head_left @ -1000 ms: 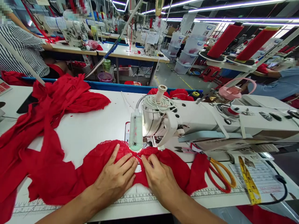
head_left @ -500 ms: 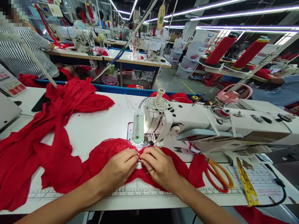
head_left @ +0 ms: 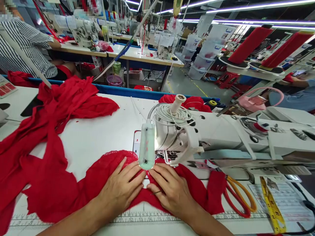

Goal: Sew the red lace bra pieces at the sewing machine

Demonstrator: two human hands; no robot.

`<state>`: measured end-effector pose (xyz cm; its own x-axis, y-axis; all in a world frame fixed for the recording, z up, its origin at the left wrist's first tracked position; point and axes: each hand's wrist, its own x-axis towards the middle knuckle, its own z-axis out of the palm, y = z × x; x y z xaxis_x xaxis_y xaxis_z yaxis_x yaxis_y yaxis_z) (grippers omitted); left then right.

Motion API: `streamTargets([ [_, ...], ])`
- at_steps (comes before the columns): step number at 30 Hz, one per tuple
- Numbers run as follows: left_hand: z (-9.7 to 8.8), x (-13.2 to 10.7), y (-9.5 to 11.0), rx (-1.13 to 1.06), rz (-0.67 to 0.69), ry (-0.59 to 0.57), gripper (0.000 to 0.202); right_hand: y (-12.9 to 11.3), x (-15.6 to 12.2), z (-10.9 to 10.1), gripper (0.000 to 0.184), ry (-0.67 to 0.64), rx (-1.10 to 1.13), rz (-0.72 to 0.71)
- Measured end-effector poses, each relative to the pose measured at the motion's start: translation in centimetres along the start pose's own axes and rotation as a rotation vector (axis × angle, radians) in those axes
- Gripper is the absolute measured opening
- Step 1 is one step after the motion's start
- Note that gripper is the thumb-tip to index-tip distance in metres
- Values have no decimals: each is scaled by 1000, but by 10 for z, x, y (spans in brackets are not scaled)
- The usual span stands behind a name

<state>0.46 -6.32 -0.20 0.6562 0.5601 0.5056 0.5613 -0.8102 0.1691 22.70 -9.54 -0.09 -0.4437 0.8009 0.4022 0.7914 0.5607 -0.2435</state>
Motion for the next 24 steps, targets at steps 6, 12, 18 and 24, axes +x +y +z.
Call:
streamTargets([
  [6,2,0,-1,-18,-14,-6,30,1,-3,2,41,-29,-77,32],
  [12,1,0,-3,-21,7,-11,31,4,-6,4,31,-45,-69,62],
  [18,-1,1,-4,2,16,-46,33,4,-7,3,35,-71,-62,80],
  [24,-5,4,-4,24,-8,-73,35,3,-5,0,36,-75,-59,82],
])
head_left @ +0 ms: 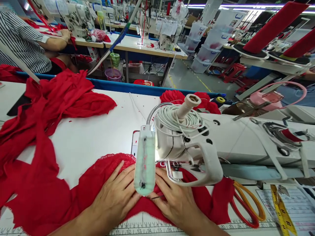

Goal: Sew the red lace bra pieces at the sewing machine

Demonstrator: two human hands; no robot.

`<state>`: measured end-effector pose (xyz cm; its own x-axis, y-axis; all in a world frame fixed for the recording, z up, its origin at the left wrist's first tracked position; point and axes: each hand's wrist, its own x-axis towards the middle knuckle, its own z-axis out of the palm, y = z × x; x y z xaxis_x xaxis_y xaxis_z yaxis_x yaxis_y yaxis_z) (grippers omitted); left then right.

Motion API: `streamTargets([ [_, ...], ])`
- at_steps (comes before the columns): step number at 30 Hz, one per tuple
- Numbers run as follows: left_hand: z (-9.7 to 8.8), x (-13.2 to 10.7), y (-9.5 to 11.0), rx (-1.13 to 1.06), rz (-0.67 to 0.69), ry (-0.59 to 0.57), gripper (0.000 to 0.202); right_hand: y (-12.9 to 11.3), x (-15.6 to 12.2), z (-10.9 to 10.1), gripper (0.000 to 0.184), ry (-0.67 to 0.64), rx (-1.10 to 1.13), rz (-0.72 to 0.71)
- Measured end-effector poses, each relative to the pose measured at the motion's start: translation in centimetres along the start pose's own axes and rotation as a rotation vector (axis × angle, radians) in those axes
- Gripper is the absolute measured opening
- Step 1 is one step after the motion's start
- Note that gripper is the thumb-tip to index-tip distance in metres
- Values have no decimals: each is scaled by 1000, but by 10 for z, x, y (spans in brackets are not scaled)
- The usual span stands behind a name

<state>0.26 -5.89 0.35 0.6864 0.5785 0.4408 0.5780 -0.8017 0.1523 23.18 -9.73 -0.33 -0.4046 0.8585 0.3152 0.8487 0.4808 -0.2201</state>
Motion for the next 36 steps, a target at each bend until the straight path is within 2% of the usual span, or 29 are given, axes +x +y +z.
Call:
streamTargets([
  [6,-2,-2,-1,-27,-40,-45,39,0,0,0,42,-4,-2,-6],
  [20,0,-4,-3,-122,-69,-66,39,1,1,-2,44,-37,-29,-14],
  [29,1,-6,-4,-85,-49,-119,43,-2,3,-4,43,-13,-15,-5],
  [36,1,-5,-3,-104,-67,-78,34,-3,2,-2,45,-25,-53,22],
])
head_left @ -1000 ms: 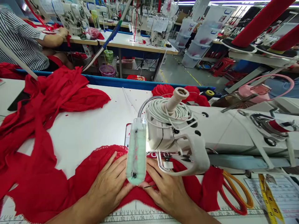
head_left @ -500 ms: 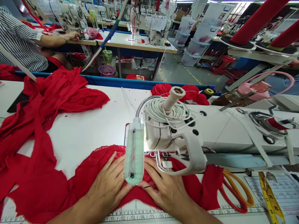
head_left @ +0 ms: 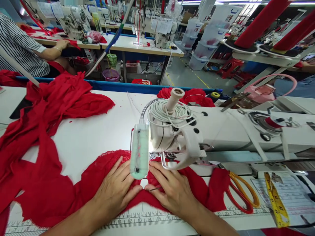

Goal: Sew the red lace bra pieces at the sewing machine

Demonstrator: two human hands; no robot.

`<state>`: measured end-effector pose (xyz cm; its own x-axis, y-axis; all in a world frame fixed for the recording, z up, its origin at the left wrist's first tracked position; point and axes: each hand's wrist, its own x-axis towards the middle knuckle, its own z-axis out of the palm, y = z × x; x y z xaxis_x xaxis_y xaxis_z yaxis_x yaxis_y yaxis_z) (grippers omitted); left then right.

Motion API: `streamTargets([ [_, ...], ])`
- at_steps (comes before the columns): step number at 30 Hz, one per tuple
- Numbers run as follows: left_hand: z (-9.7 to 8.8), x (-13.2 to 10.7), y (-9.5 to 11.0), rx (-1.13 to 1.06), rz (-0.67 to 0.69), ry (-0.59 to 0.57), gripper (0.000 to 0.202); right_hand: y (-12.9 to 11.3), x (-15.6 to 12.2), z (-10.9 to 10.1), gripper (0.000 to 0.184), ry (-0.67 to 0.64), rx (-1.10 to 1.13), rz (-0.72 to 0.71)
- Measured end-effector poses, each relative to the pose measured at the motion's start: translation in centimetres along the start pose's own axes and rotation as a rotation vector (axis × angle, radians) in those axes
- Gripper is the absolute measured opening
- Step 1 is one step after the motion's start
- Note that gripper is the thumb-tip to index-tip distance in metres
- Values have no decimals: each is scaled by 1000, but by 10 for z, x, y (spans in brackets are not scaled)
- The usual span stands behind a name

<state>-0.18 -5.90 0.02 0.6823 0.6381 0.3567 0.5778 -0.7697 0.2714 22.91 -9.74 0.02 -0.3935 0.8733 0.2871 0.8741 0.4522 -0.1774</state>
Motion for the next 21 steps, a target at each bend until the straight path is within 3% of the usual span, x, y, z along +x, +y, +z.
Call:
streamTargets([
  [6,6,-6,0,2,-21,0,34,0,1,-3,39,6,47,-40],
  [11,0,-9,2,-13,-33,-59,36,8,6,-14,30,90,-174,-5],
  [17,-21,14,3,-88,-81,-58,21,15,15,-26,31,17,-325,-2],
  [21,-27,31,3,-120,-59,-45,21,-5,7,-42,33,174,-348,-60],
])
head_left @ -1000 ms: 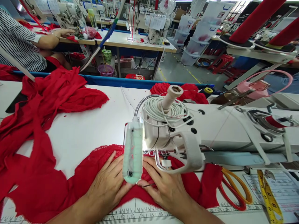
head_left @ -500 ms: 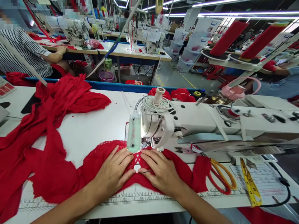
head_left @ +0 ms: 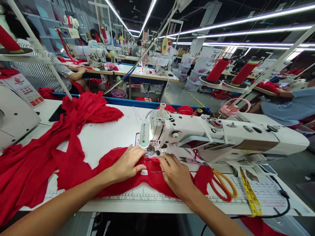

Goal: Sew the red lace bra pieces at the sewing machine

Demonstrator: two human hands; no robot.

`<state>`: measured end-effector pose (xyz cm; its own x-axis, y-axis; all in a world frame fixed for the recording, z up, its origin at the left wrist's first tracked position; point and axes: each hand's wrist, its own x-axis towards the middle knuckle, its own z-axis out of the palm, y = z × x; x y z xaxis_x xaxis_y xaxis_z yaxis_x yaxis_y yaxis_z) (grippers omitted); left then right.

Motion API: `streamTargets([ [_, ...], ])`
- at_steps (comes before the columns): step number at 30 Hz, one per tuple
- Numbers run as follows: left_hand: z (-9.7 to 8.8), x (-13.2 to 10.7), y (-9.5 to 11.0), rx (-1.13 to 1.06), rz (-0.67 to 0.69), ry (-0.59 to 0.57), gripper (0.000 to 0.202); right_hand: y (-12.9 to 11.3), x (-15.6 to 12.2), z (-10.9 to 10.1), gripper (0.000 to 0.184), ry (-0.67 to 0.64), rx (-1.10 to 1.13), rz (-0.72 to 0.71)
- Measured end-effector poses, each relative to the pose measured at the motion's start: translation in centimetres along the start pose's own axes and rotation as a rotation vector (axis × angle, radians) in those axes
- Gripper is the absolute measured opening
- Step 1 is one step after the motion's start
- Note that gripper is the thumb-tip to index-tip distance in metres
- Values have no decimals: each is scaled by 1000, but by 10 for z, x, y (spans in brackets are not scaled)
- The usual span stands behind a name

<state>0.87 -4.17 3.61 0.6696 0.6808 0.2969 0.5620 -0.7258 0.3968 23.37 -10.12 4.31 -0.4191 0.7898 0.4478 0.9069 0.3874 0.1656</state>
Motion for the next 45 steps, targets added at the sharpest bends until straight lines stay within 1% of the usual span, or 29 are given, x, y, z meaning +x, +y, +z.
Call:
streamTargets([
  [2,-2,1,5,10,4,-2,6,-12,-7,-19,31,113,-7,-13],
  [3,-3,-1,8,22,2,13,7,-19,-12,-29,30,146,13,-24],
  [4,-4,-4,12,47,9,58,12,-25,-16,-38,28,154,63,-40],
  [5,-5,-8,17,82,31,139,15,-32,-21,-45,26,143,149,-68],
  [7,-7,-18,25,165,117,376,19,-41,-28,-55,25,118,385,-136],
  [9,-8,-28,31,225,214,590,21,-43,-29,-57,22,125,571,-145],
  [10,-8,-33,33,235,244,646,22,-42,-27,-55,20,138,620,-118],
  [11,-8,-37,34,238,257,673,22,-41,-24,-52,20,150,644,-86],
  [13,-7,-44,35,234,261,688,21,-38,-16,-45,23,168,654,-50],
  [14,-6,-47,35,230,258,690,20,-38,-12,-41,25,181,663,-58],
  [17,-5,-52,36,219,254,695,20,-43,-4,-32,28,221,708,-121],
  [21,-5,-56,38,188,237,681,21,-52,-1,-29,28,240,705,-169],
  [25,-5,-66,45,106,155,686,25,-54,-1,-26,25,264,672,-193],
  [28,0,-75,53,2,104,680,27,-54,-2,-23,25,277,702,-168],
  [30,4,-78,58,8,80,699,28,-55,-3,-21,26,275,736,-153],
  [33,8,-76,61,103,40,751,16,-57,-5,-23,28,251,767,-143],
  [35,8,-73,60,146,47,760,13,-57,-7,-28,28,228,811,-107],
  [37,7,-72,59,201,79,781,9,-58,-8,-34,26,184,898,-41],
  [40,6,-73,58,311,165,814,10,-59,-9,-43,18,75,1018,81],
  [42,6,-74,58,357,225,822,13,-61,-9,-45,12,8,1046,151],
  [45,7,-74,58,389,264,840,16,-63,-10,-44,9,-28,1042,205],
])
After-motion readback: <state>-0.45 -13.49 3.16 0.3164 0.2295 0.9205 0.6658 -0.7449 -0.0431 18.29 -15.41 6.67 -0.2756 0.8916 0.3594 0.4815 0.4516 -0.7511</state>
